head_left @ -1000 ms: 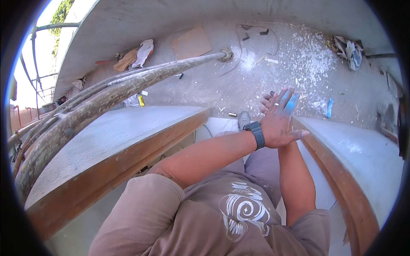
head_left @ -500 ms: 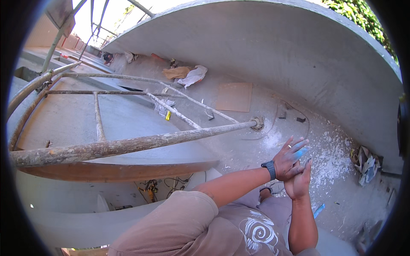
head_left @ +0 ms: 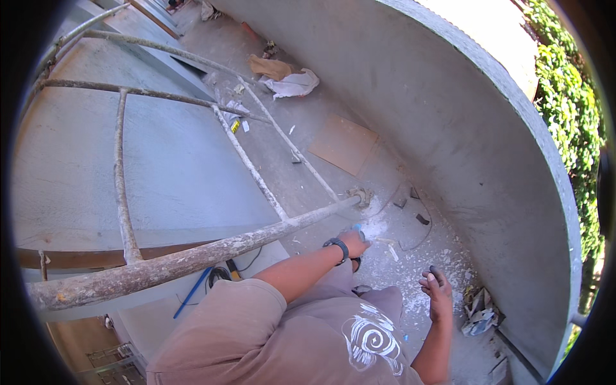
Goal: The person works under a white sink, using an angle grinder to cut a metal pipe and then connecting a chrome P-trap to the drain assembly. They tighten the fittings by hand and adjust the pipe alignment.
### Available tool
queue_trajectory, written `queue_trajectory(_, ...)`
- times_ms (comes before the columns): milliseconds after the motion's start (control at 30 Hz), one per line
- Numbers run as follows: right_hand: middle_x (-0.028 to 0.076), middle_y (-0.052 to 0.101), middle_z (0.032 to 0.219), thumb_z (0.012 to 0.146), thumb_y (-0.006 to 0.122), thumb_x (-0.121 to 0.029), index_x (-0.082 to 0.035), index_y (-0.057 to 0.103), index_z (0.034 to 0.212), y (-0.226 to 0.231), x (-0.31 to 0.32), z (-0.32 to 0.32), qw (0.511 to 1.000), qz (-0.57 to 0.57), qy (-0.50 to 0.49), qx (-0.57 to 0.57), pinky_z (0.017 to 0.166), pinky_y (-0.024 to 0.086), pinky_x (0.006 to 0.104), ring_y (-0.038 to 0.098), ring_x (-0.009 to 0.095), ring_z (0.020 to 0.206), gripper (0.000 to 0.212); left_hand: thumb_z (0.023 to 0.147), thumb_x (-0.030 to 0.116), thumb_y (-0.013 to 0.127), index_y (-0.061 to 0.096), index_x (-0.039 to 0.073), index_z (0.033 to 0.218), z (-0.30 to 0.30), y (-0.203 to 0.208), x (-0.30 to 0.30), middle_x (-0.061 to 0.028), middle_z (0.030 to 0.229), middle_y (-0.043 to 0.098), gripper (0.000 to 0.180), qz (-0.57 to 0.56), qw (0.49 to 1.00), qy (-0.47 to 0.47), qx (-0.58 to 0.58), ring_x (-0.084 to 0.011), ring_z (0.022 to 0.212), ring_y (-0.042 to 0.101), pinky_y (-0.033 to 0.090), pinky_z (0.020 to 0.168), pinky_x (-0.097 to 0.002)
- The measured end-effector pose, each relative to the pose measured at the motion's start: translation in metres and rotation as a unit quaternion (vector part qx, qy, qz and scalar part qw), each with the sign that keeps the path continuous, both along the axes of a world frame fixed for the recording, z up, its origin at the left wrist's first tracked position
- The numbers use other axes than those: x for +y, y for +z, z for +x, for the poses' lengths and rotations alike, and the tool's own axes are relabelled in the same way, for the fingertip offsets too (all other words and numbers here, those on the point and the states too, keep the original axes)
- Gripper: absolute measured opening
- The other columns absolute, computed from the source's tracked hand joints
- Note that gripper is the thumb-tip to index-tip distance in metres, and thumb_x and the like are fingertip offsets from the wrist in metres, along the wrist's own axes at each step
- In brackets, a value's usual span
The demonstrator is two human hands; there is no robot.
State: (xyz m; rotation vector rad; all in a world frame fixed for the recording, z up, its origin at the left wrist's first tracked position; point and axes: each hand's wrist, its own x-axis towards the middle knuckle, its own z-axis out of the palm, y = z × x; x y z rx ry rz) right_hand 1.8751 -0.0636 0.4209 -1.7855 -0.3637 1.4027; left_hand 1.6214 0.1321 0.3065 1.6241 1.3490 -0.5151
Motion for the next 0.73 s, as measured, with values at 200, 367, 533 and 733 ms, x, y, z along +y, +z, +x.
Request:
queue_trajectory(200,0.019,0.065,0.125,0.096,0.067,-0.035,0.007,0.047,0.143,0.018,0.067,0.043,0.999,-0.032,0.008,0.006,0.089,0.053,0.0333,0.067,0.023,0.103,0.065,0.089,0.054,0.066,0.052,-0.004,0.14,0.009,-0.009,0.082,-0.0303,0.132,0.06,0.078,0.02,0.99,0.131,-0.041,-0.0421,0.126,0.058,0.046,0.106,-0.0454)
queue_trajectory(367,0.019,0.065,0.124,0.095,0.068,-0.034,0.006,0.05,0.141,0.031,0.162,0.085,0.994,-0.007,0.111,-0.004,0.092,0.052,0.0367,0.067,0.025,0.104,0.063,0.088,0.046,0.072,0.046,-0.005,0.143,0.006,-0.001,0.157,-0.0317,0.137,0.056,0.08,0.068,0.953,0.291,-0.055,-0.0418,0.129,0.055,0.044,0.109,-0.0436)
queue_trajectory(533,0.019,0.065,0.125,0.094,0.068,-0.035,0.004,0.054,0.14,0.034,0.288,0.12,0.963,-0.02,0.236,-0.129,0.094,0.05,0.0352,0.066,0.024,0.106,0.062,0.086,0.043,0.071,0.047,-0.005,0.142,-0.006,0.008,0.203,-0.0312,0.14,0.054,0.077,0.153,0.888,0.433,-0.032,-0.0418,0.132,0.053,0.042,0.111,-0.0442)
queue_trajectory(733,0.017,0.065,0.128,0.094,0.069,-0.037,0.002,0.053,0.142,0.045,0.435,0.095,0.914,0.053,0.38,-0.134,0.099,0.048,0.0361,0.064,0.024,0.112,0.064,0.086,0.04,0.073,0.048,-0.005,0.141,-0.028,-0.013,0.24,-0.0316,0.137,0.055,0.075,0.207,0.809,0.548,-0.048,-0.0424,0.131,0.052,0.041,0.111,-0.0449)
